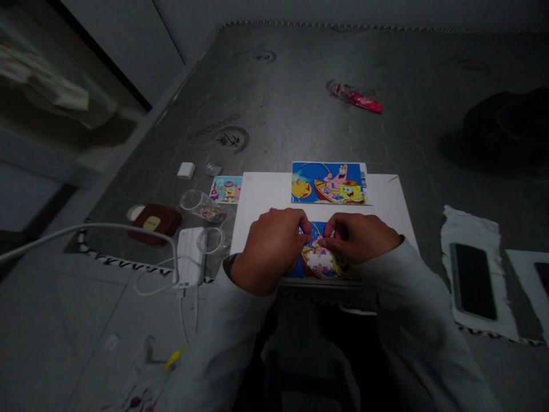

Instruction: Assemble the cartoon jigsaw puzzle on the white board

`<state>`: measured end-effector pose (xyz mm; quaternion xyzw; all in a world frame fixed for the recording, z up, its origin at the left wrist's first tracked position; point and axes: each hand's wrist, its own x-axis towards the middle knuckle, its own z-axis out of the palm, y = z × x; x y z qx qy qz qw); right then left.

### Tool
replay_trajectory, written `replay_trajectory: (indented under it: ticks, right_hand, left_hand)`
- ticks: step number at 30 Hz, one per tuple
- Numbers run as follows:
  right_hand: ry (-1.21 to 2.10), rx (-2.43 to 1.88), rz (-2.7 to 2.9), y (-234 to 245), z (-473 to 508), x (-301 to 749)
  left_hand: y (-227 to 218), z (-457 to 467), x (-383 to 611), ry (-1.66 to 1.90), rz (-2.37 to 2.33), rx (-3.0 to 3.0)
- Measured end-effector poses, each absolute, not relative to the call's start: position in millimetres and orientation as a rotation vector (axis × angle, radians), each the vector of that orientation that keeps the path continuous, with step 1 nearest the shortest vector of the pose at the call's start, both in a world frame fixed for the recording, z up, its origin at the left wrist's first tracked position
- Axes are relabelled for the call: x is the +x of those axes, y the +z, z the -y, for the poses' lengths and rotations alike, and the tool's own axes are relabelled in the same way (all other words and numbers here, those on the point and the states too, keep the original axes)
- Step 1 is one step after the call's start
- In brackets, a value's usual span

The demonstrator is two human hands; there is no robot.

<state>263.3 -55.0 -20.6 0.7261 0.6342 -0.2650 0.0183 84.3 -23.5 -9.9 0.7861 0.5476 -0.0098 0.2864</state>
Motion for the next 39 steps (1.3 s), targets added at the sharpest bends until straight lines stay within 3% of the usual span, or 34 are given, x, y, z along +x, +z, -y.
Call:
replay_trajectory:
  ticks: [6, 19, 39]
  right_hand:
    - [-0.855, 2.153, -2.085, -17.4, 53.8, 270.3]
    - [-0.41, 1.849, -2.086, -5.2, 64.9, 241.8]
    - [-0.384, 1.724, -2.13, -0.3, 60.8, 244.8]
  left_hand:
    - [-10.0, 23.2, 83.4, -0.034, -1.445, 2.101]
    - [-17.0, 21.8, 90.1, 0.057, -1.366, 2.102]
    - [-22.3, 15.7, 82.3, 0.092, -1.213, 2.096]
